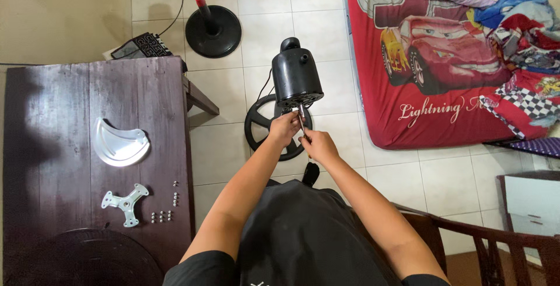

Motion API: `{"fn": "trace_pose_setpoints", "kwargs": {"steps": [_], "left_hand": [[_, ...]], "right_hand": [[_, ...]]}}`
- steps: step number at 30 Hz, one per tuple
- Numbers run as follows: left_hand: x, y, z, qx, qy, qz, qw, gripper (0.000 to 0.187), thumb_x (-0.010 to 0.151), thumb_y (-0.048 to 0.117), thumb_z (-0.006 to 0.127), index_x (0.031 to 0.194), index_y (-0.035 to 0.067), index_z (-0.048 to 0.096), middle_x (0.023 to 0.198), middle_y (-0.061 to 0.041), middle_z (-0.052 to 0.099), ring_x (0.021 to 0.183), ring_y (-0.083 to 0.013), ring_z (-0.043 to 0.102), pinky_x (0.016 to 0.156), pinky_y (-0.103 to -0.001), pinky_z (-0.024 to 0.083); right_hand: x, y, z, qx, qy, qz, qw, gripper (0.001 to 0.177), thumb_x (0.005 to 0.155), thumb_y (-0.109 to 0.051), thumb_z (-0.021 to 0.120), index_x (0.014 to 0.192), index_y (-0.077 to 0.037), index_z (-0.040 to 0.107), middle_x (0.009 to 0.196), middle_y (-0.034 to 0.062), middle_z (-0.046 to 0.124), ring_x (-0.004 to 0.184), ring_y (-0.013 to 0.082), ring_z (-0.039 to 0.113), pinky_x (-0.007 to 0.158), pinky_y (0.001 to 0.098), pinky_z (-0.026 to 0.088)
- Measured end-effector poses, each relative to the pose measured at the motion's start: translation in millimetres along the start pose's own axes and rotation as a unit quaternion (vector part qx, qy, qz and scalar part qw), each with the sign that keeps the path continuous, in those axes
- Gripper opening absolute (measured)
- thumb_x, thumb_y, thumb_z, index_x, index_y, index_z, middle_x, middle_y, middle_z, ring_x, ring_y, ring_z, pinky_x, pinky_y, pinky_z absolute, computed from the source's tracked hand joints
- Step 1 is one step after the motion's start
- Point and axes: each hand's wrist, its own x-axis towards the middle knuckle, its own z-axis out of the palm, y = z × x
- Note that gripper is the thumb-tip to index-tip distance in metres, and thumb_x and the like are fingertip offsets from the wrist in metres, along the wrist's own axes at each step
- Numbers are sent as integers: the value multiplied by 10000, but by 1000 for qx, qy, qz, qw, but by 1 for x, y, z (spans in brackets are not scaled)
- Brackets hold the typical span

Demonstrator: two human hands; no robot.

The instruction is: The person uses a screwdriver to tighten screws on the base of an electric fan motor housing. They repeatedly adjust the fan and tighten the fasteners while standing in a room with a bed and table nearby.

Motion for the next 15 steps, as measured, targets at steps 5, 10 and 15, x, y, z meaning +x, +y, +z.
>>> {"fn": "trace_pose_setpoints", "kwargs": {"steps": [5,10,15], "left_hand": [[-7,12,7,14,13,-32,999,88,967,110,614,973,43,670,855,-22,680,828,-152,669,807,-308,543],[-4,12,5,22,22,-52,998,88,964,115,618,976,47,671,861,-27,687,814,-145,680,796,-293,534],[15,2,-2,2,1,-47,999,76,963,139,687,917,95,646,796,22,618,744,-115,620,717,-288,496]], "right_hand": [[4,-2,8,-4,21,12,1000,310,914,-265,700,1137,-52,729,591,157,658,525,297,670,551,415,514],[4,-4,14,-2,32,24,999,319,903,-260,704,1148,-58,726,590,156,662,535,300,672,566,419,520],[6,-3,15,-41,62,12,997,274,919,-260,724,1088,-45,747,676,166,678,636,350,656,608,445,504]]}}
